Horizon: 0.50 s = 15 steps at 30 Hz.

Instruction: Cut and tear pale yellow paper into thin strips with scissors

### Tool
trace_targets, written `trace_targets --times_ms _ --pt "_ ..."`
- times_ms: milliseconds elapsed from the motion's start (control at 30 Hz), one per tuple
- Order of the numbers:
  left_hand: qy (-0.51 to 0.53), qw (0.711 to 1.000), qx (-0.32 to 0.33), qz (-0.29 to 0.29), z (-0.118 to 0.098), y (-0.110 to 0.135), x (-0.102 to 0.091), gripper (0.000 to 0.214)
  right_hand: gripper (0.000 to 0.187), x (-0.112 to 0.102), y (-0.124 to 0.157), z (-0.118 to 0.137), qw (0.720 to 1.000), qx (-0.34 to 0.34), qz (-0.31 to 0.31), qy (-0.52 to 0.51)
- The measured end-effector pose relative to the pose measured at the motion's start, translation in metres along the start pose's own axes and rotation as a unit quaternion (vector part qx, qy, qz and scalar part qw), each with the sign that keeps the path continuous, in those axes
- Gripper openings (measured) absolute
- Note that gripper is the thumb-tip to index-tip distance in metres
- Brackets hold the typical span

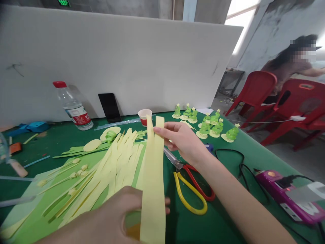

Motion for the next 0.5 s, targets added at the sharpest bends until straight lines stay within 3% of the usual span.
trace_targets --times_ms 167,300,367,500 --pt "-0.021 0.985 0.029 -0.167 -0.006 0.005 -0.039 0.031 0.027 0.033 0.011 0.0 0.995 0.031 0.085 0.052" --pt "-0.088 0.949 0.052 -0.297 -0.011 0.012 -0.058 0.034 0.027 0.049 0.019 0.004 0.99 -0.008 0.054 0.131" --pt "-0.098 0.937 0.078 -0.326 -0.014 0.016 -0.061 0.032 0.03 0.055 0.023 0.005 0.985 -0.039 0.029 0.167" --pt "-0.102 0.94 0.097 -0.311 -0.014 0.016 -0.061 0.036 0.035 0.063 0.028 0.0 0.98 -0.058 0.017 0.188"
Point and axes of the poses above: each hand's wrist, its own y-axis away from the middle knuckle, its own x-axis out of the palm, z = x × y, the point moved 8 cm from there along -y, towards the middle knuckle, and after that the axes turned 6 degrees about z, right-handed, at the moved point
